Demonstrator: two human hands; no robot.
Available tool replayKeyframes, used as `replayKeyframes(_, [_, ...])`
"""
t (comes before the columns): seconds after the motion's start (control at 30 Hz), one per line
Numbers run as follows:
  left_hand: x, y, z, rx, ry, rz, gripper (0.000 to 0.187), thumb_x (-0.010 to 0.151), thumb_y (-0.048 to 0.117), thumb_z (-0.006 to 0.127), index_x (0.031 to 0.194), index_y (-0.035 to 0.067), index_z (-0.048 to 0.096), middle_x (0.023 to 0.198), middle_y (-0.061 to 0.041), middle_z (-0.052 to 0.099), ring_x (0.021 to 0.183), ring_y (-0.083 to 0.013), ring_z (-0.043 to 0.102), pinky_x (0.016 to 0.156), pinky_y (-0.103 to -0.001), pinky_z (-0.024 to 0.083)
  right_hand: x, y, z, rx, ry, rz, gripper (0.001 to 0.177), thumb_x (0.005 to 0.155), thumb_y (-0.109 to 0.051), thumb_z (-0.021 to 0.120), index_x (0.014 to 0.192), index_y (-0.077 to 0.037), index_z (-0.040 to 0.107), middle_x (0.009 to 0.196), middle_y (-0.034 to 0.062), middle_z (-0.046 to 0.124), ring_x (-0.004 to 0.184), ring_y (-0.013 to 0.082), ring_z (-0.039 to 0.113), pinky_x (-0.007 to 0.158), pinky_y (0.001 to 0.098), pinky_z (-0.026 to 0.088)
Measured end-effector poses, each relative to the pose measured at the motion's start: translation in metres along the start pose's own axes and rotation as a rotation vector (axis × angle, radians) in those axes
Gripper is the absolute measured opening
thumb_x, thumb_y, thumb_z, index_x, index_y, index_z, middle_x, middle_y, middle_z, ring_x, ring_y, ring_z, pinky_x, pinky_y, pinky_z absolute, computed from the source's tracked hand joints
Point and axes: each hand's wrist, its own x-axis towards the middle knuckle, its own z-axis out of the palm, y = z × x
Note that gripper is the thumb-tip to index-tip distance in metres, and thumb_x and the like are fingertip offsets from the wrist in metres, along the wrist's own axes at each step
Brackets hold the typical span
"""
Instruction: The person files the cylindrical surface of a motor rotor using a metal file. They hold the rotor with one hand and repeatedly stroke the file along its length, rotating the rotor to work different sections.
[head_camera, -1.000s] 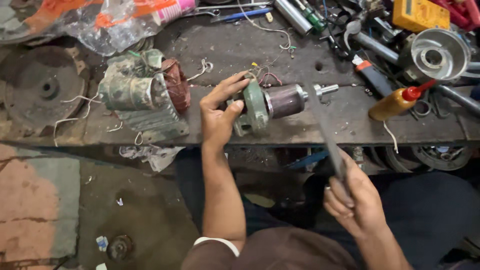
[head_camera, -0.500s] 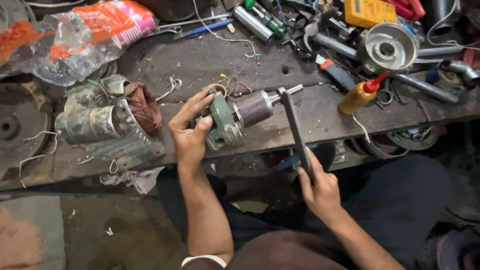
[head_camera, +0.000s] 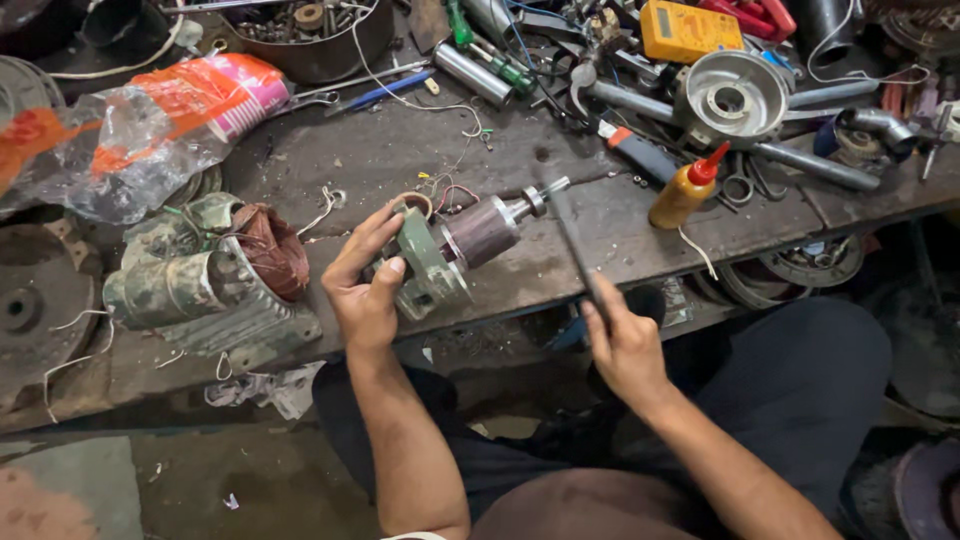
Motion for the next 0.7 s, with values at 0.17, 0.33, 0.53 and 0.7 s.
replayKeyframes(0.17, [0.001, -0.002, 0.0, -0.018, 0.006, 0.002, 0.045, 0.091, 0.023, 0.068, 0.126, -0.004, 0.071, 0.138, -0.021, 0.068, 0.134, -0.0303, 0.062, 0.121, -0.041, 0.043, -0.003, -0.001, 0.001, 0.109, -0.025, 0.141, 0.041, 0.1, -0.012, 0.063, 0.14, -0.004, 0.057, 0.072, 0.0161, 0.068, 0.057, 0.023, 0.069, 0.057, 0.0347, 0.052])
replayKeyframes(0.33, [0.001, -0.002, 0.003, -0.001, 0.002, 0.003, 0.044, 0.091, 0.023, 0.068, 0.126, -0.004, 0.071, 0.138, -0.02, 0.068, 0.135, -0.0299, 0.062, 0.121, -0.042, 0.043, 0.009, 0.011, -0.007, -0.008, 0.028, 0.265, 0.03, 0.102, -0.012, 0.066, 0.13, -0.003, 0.066, 0.07, 0.0171, 0.066, 0.056, 0.0244, 0.064, 0.058, 0.0355, 0.05])
replayKeyframes(0.53, [0.0, -0.001, 0.003, -0.115, -0.012, -0.049, 0.049, 0.092, 0.022, 0.068, 0.133, -0.005, 0.066, 0.142, -0.018, 0.065, 0.136, -0.0282, 0.062, 0.121, -0.041, 0.044, 0.0, -0.023, -0.011, 0.157, 0.023, -0.092, 0.031, 0.104, -0.012, 0.062, 0.133, -0.001, 0.06, 0.099, 0.0202, 0.072, 0.078, 0.0146, 0.07, 0.072, 0.0283, 0.055])
replayKeyframes(0.7, [-0.002, 0.002, 0.002, -0.128, -0.025, -0.104, 0.058, 0.091, 0.023, 0.067, 0.143, -0.003, 0.061, 0.141, -0.016, 0.065, 0.132, -0.0256, 0.062, 0.118, -0.038, 0.045, 0.01, -0.047, -0.002, 0.177, -0.102, 0.136, 0.036, 0.101, -0.008, 0.064, 0.136, -0.003, 0.062, 0.084, 0.0147, 0.071, 0.066, 0.0117, 0.063, 0.065, 0.0265, 0.052])
